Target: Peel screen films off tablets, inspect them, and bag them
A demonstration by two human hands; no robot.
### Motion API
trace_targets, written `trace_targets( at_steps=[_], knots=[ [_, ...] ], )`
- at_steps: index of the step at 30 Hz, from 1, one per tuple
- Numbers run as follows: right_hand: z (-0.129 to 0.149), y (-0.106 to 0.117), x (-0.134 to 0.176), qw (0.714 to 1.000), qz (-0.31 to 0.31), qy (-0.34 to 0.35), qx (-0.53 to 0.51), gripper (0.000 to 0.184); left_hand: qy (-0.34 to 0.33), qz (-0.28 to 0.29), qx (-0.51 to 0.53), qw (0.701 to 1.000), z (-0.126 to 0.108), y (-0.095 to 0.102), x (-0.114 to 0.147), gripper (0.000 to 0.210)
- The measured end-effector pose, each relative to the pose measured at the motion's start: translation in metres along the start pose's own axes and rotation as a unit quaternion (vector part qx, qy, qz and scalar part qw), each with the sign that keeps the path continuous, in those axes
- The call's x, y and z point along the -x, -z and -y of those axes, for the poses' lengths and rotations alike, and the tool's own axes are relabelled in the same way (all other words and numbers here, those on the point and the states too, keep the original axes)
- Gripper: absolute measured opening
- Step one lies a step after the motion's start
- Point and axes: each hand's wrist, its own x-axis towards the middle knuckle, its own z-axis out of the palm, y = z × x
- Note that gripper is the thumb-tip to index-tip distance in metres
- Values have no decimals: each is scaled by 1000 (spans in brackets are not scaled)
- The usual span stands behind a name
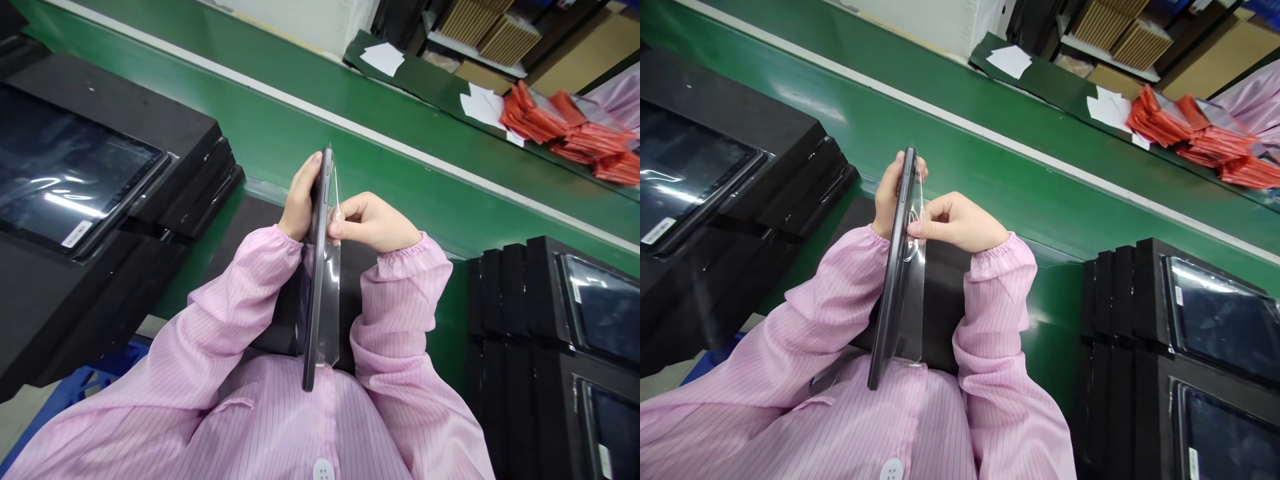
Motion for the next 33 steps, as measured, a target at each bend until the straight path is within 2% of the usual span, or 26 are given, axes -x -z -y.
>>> trace_targets(
  at_steps=[8, 15, 19, 22, 25, 30, 33],
  knots=[
    [7, -3, 4, 997, 21, -19, -74, 29, -26, 12, -28, 999, -17, -8, 10, 51],
    [34, -6, 26, 999, 27, 22, 10, 26, -68, 66, -98, 991, -50, -27, 14, 50],
    [51, -10, 46, 996, -49, 71, 25, 27, -111, 134, -113, 978, -72, -46, 5, 50],
    [55, -15, 55, 986, -133, 103, 2, 33, -100, 168, -123, 973, -78, -55, 0, 51],
    [57, -20, 58, 977, -174, 120, -17, 39, -71, 164, -106, 978, -76, -58, -1, 49],
    [61, -30, 57, 964, -231, 134, 9, 53, -108, 163, -102, 975, -73, -55, 1, 35],
    [64, -33, 56, 957, -255, 136, 19, 62, -108, 160, -74, 978, -75, -56, 4, 29]
  ],
)
